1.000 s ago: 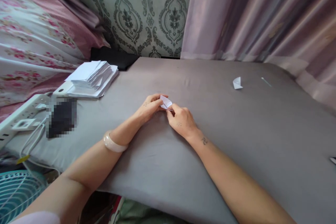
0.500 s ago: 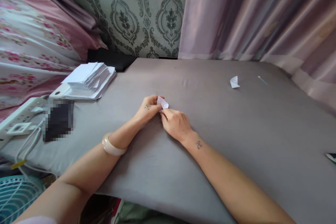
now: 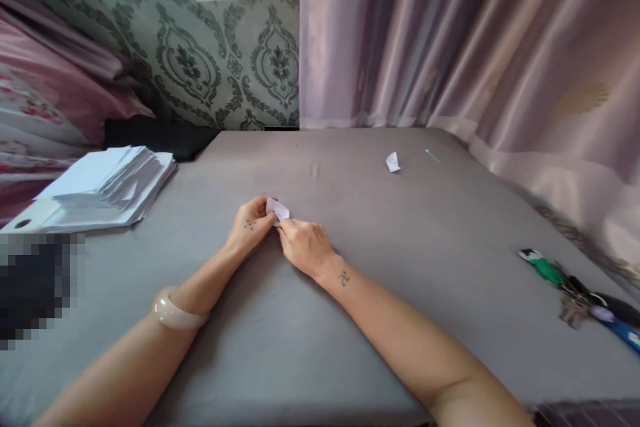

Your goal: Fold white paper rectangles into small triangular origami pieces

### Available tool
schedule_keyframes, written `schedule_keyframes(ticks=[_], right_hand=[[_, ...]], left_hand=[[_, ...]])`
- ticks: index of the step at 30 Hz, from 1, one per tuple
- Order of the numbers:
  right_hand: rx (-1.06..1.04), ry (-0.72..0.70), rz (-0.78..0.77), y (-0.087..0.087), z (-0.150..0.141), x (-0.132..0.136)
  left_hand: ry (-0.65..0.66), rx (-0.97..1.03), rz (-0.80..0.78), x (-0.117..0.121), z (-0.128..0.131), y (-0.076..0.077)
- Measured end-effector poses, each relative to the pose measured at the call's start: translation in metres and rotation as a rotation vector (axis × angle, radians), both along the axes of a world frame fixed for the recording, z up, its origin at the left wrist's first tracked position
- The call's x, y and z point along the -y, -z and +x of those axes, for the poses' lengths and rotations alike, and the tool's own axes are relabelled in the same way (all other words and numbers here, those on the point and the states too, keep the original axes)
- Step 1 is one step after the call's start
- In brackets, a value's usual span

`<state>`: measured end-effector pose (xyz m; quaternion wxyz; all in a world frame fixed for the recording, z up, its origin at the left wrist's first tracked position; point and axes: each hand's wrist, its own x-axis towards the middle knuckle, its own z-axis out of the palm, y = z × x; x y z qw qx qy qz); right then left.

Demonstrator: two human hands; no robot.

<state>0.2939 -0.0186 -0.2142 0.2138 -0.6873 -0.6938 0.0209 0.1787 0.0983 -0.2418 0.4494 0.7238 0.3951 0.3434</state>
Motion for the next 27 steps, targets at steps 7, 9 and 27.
schedule_keyframes(ticks=[7,9,27], right_hand=[[0.026,0.437,-0.024,-0.007,0.073,-0.024],[0.029,0.581,-0.031,-0.009,0.104,-0.029],[0.055,0.768,0.01,0.009,0.215,-0.041]], left_hand=[[-0.016,0.008,-0.136,-0.004,0.003,-0.003],[-0.003,-0.006,-0.13,-0.007,0.002,0.0],[0.044,-0.081,-0.078,-0.012,0.002,0.002]])
